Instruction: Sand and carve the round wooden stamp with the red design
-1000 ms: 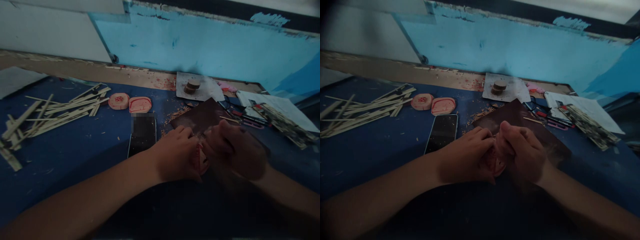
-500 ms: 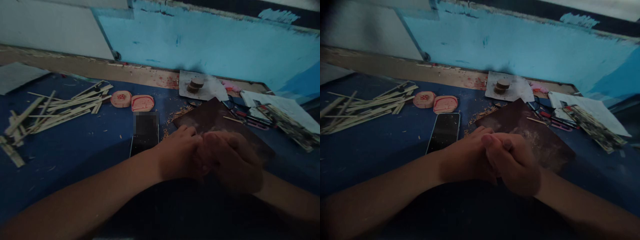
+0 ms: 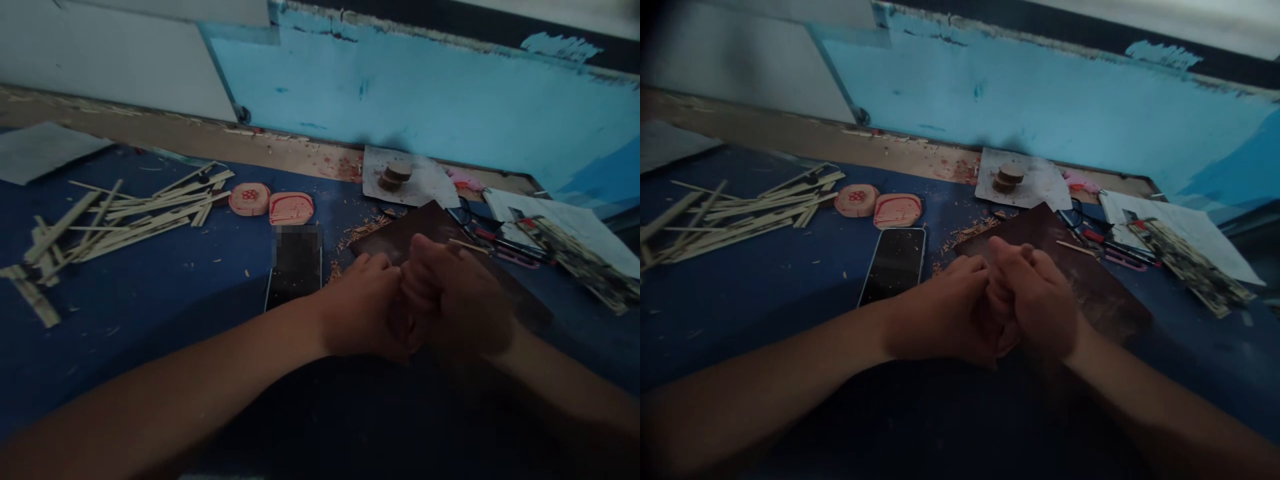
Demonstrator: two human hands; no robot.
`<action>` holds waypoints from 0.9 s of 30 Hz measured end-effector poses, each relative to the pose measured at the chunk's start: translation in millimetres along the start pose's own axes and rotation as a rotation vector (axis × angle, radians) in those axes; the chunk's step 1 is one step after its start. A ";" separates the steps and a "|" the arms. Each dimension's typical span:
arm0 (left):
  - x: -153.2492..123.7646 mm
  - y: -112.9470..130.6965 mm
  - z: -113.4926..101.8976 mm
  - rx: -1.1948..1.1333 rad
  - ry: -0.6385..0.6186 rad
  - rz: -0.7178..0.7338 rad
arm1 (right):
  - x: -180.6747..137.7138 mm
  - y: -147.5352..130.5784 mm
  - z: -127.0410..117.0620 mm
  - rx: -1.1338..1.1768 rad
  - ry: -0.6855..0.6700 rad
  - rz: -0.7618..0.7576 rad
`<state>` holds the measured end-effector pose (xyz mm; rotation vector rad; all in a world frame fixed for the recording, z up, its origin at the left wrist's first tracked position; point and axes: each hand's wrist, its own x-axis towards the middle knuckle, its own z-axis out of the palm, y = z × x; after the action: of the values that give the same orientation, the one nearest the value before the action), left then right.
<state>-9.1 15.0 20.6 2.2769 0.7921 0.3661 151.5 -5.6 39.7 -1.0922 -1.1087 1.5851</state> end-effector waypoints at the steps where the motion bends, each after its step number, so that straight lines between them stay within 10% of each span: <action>1: -0.9 1.6 -1.7 -0.028 0.005 -0.017 | 2.3 -2.6 -2.4 0.069 0.012 0.008; 27: 8.6 -13.6 -14.6 -0.260 0.005 -0.019 | -5.8 1.8 -0.4 -0.146 0.170 -0.263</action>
<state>-15.1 35.9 22.1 2.0257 0.7230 0.4399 152.9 -11.5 38.9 -1.1036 -1.2117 1.2000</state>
